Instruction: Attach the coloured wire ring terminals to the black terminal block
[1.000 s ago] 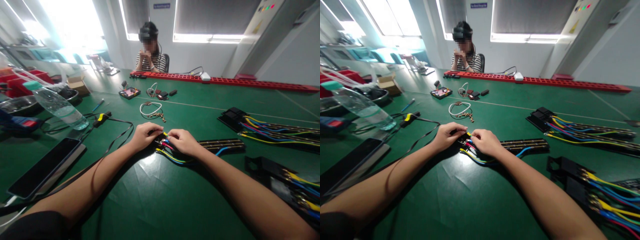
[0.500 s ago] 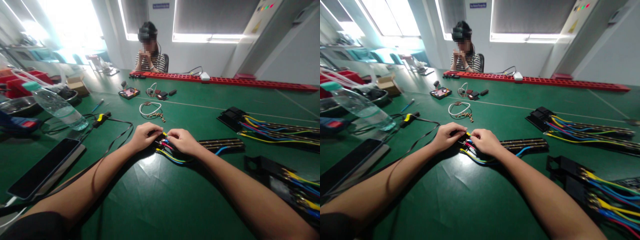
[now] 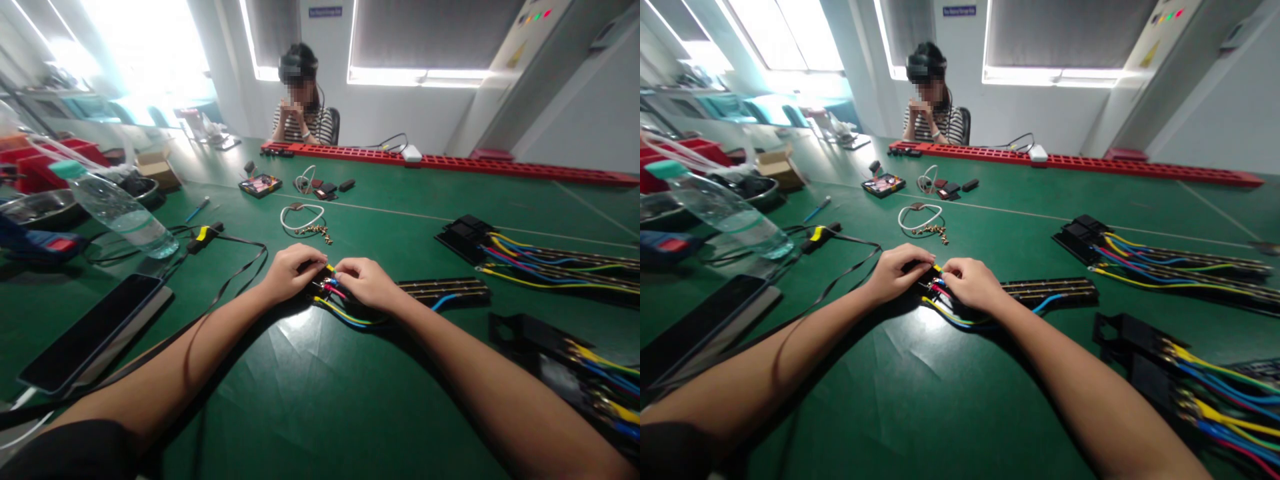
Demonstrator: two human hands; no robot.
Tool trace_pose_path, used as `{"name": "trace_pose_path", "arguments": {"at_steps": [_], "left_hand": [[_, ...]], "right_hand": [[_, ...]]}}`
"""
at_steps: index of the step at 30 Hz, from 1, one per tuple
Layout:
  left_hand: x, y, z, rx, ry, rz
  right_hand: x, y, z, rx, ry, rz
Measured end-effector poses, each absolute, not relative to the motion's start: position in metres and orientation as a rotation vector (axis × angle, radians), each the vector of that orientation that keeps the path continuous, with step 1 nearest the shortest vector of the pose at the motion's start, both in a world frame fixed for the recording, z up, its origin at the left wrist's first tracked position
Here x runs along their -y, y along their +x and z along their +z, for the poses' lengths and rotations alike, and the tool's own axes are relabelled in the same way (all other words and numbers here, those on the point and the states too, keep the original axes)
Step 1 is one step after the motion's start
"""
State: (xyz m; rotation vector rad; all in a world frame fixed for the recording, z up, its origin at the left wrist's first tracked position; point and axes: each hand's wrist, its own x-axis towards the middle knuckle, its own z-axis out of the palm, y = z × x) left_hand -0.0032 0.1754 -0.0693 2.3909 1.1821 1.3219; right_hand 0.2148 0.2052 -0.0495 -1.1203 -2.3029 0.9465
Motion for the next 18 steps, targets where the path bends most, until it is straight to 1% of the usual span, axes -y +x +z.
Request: {"name": "trace_pose_path", "arguments": {"at_steps": [9,14,18], "left_hand": [[-0.1752,-0.0053,-0.0731,-1.237,2.376,1.316],[-0.1725,-0.0074,-0.0732,-1.202,2.405,1.417],[-0.1663,-0.01,-0.0689,-1.315,2.486,1.431]], "right_hand": [[-0.206,0.2156,-0.0489,2.317,-1.1,0.947],[-0.205,0.2149,-0.0501,2.328,-1.111,0.921],[-0.2039,0.2146,-0.0505,2.345,-1.113,0.864]]}}
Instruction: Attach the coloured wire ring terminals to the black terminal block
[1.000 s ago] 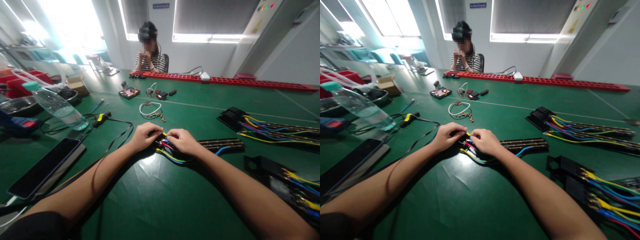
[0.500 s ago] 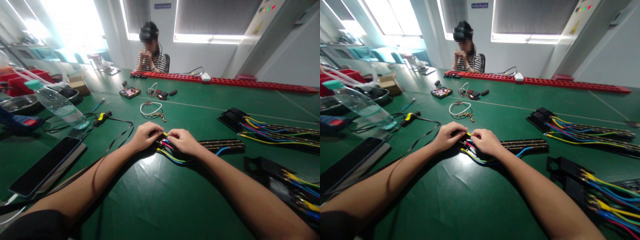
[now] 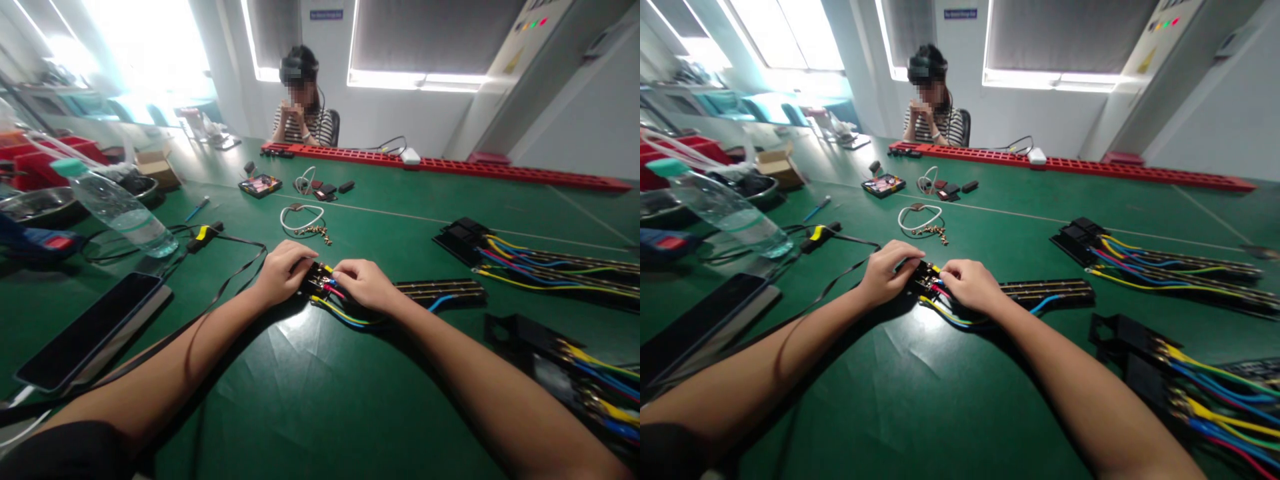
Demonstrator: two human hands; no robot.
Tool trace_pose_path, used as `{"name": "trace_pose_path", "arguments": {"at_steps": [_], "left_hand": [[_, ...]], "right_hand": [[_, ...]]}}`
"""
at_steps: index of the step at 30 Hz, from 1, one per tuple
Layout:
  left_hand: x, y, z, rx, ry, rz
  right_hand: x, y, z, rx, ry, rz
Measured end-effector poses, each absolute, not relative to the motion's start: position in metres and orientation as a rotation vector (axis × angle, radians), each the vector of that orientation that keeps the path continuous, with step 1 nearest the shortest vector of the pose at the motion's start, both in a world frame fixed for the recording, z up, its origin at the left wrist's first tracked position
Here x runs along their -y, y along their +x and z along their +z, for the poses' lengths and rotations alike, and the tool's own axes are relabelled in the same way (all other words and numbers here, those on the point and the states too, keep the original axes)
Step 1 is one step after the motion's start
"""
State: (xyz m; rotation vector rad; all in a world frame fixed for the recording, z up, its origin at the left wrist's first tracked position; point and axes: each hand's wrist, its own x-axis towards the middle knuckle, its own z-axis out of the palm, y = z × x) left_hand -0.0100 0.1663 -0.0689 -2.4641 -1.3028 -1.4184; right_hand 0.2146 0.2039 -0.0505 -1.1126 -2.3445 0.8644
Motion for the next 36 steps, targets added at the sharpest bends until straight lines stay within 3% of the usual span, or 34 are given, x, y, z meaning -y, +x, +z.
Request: {"name": "trace_pose_path", "arguments": {"at_steps": [12,29,36], "left_hand": [[-0.157,-0.019,-0.069,1.293,-2.454,-1.056],[-0.158,-0.014,-0.074,1.291,-2.533,-1.114],[-0.156,-0.021,-0.068,1.21,-2.532,-0.908]], "right_hand": [[-0.202,0.214,-0.051,2.36,-1.134,0.804],[-0.203,0.214,-0.052,2.367,-1.101,0.777],[-0.202,0.215,-0.053,2.382,-1.073,0.715]]}}
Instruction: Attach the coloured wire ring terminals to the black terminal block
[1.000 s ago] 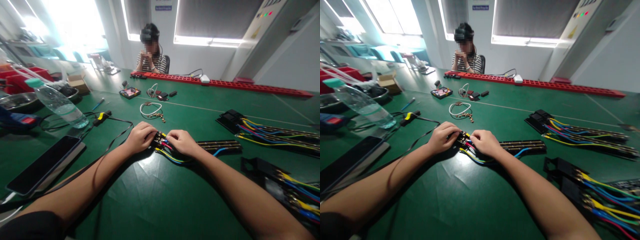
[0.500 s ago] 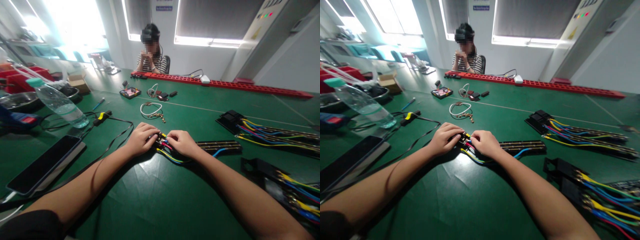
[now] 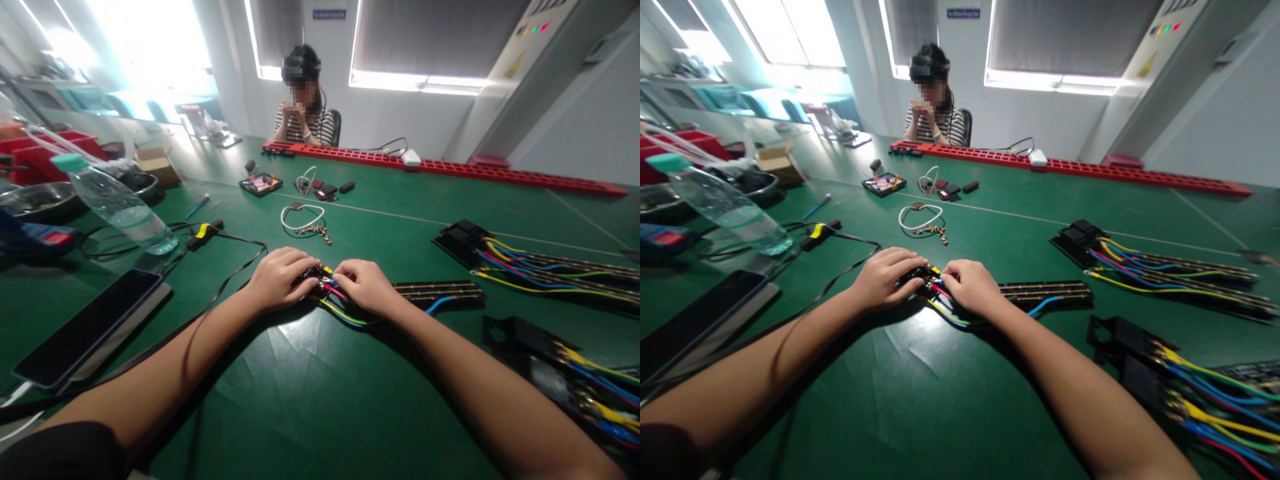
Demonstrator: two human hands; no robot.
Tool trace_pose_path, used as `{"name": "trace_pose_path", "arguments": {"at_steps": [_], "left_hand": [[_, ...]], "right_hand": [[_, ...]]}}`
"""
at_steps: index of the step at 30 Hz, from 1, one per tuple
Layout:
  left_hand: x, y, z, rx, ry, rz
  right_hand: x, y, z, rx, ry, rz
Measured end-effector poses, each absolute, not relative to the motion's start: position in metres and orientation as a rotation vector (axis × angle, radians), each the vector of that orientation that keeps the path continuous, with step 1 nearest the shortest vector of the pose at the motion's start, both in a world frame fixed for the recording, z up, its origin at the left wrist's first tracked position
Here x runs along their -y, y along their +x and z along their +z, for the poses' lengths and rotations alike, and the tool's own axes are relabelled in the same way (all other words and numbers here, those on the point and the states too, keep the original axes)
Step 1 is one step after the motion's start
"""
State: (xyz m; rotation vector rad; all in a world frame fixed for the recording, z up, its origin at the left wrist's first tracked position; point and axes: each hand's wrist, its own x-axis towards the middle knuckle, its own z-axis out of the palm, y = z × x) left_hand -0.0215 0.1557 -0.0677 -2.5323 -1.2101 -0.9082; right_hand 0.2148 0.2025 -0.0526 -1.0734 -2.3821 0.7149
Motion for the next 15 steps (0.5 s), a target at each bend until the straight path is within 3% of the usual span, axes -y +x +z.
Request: {"name": "trace_pose_path", "arguments": {"at_steps": [15], "left_hand": [[-0.1521,-0.0186,-0.0646,1.082,-2.399,-0.801]], "right_hand": [[-0.2012,0.2132,-0.052,2.446,-1.101,0.605]]}}
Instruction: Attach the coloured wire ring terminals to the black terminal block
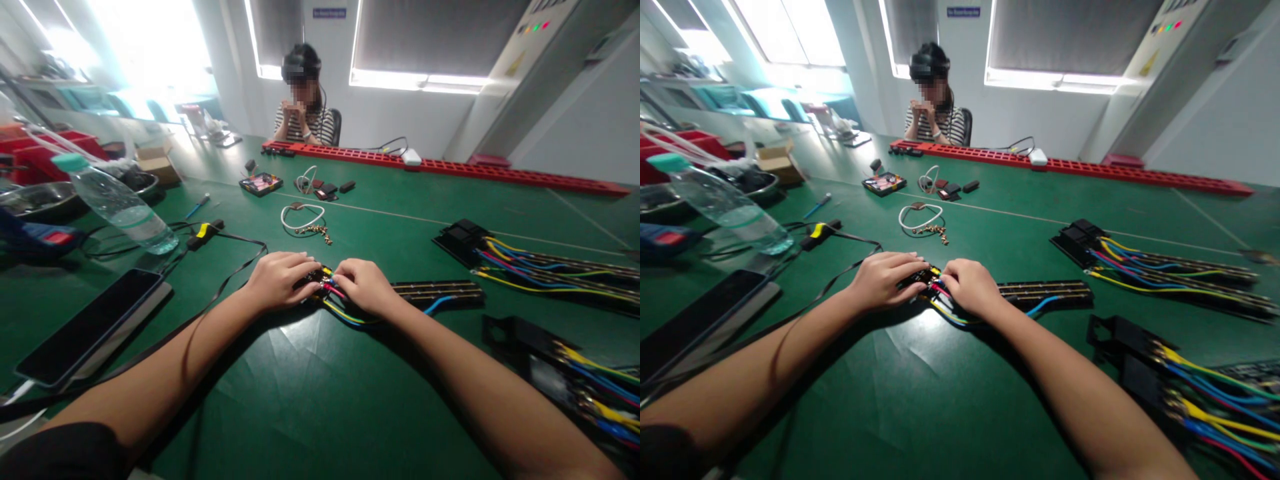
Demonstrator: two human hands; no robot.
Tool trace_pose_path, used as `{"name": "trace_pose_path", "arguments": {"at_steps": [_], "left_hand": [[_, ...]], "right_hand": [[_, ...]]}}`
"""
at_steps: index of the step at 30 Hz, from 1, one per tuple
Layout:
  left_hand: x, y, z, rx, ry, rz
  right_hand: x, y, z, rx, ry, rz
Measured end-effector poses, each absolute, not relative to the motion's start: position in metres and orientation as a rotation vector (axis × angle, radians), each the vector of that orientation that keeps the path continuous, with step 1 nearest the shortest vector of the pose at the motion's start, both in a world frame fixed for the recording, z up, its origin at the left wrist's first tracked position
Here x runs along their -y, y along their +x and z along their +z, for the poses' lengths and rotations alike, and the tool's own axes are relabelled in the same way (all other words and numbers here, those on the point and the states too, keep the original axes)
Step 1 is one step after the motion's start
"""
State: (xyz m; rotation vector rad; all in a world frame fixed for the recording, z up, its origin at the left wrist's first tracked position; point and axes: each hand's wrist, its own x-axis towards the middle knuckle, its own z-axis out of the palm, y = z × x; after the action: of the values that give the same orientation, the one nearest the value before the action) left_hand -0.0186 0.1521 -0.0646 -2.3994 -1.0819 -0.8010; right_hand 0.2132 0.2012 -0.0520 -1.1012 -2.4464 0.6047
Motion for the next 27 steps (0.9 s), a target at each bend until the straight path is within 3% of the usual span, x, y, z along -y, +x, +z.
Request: {"name": "trace_pose_path", "arguments": {"at_steps": [20,27], "left_hand": [[-0.1538,-0.0175,-0.0665,1.027,-2.349,-0.792],[-0.1544,-0.0193,-0.0663,1.014,-2.349,-0.79]], "right_hand": [[-0.2048,0.2119,-0.0487,2.382,-1.186,0.796],[-0.2019,0.2107,-0.0449,2.481,-1.097,0.66]]}}
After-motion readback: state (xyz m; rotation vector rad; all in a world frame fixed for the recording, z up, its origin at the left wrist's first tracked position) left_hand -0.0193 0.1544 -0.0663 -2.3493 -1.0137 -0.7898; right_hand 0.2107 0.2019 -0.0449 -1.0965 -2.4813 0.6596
